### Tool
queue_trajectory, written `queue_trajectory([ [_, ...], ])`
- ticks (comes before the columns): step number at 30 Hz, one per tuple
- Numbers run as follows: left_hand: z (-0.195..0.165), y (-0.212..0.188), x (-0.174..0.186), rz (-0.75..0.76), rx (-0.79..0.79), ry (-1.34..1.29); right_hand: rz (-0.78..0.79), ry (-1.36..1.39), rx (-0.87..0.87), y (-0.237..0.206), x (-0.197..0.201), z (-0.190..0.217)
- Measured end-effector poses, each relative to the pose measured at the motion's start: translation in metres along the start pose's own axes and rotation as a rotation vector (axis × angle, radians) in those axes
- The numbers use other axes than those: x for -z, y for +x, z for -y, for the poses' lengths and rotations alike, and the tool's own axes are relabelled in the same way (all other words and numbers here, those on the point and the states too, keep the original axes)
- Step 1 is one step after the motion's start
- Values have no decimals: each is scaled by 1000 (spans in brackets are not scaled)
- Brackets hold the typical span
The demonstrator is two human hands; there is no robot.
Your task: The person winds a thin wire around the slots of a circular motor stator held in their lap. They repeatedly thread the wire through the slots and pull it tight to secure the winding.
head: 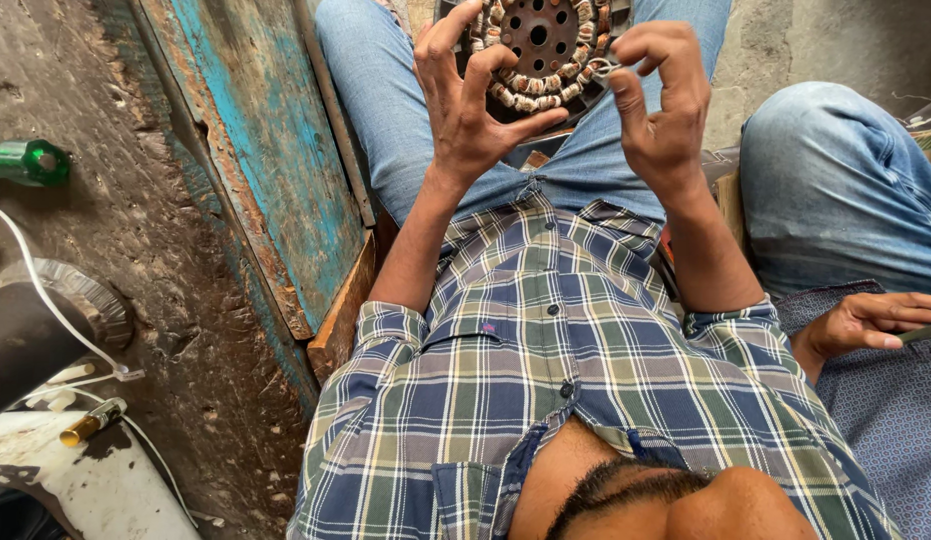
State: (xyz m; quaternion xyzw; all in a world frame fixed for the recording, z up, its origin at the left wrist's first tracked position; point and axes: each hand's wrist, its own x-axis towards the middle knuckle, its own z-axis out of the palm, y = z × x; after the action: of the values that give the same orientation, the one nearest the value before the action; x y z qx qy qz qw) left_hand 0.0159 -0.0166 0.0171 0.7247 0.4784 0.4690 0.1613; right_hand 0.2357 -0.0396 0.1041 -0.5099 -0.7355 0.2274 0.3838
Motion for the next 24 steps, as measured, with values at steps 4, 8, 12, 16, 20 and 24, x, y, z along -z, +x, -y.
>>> queue_trajectory([
  [4, -1, 0, 1, 0, 6, -7, 51, -243, 123, 10, 5, 5],
  [8, -1, 0, 1, 3, 5, -8, 79, -288, 95, 10, 4, 4],
  [12, 1, 0, -2, -20, -16, -5, -37, 159, -116, 8, 2, -1],
  [16, 1, -1, -2, -15, -6, -4, -25, -143, -74, 5, 4, -5],
  [20, 1, -1, -2, -19, -12, -14, 77, -162, -45, -1, 3, -9],
  [24, 0, 0, 0, -14, -7, -5, 83, 196, -50, -9, -3, -23],
])
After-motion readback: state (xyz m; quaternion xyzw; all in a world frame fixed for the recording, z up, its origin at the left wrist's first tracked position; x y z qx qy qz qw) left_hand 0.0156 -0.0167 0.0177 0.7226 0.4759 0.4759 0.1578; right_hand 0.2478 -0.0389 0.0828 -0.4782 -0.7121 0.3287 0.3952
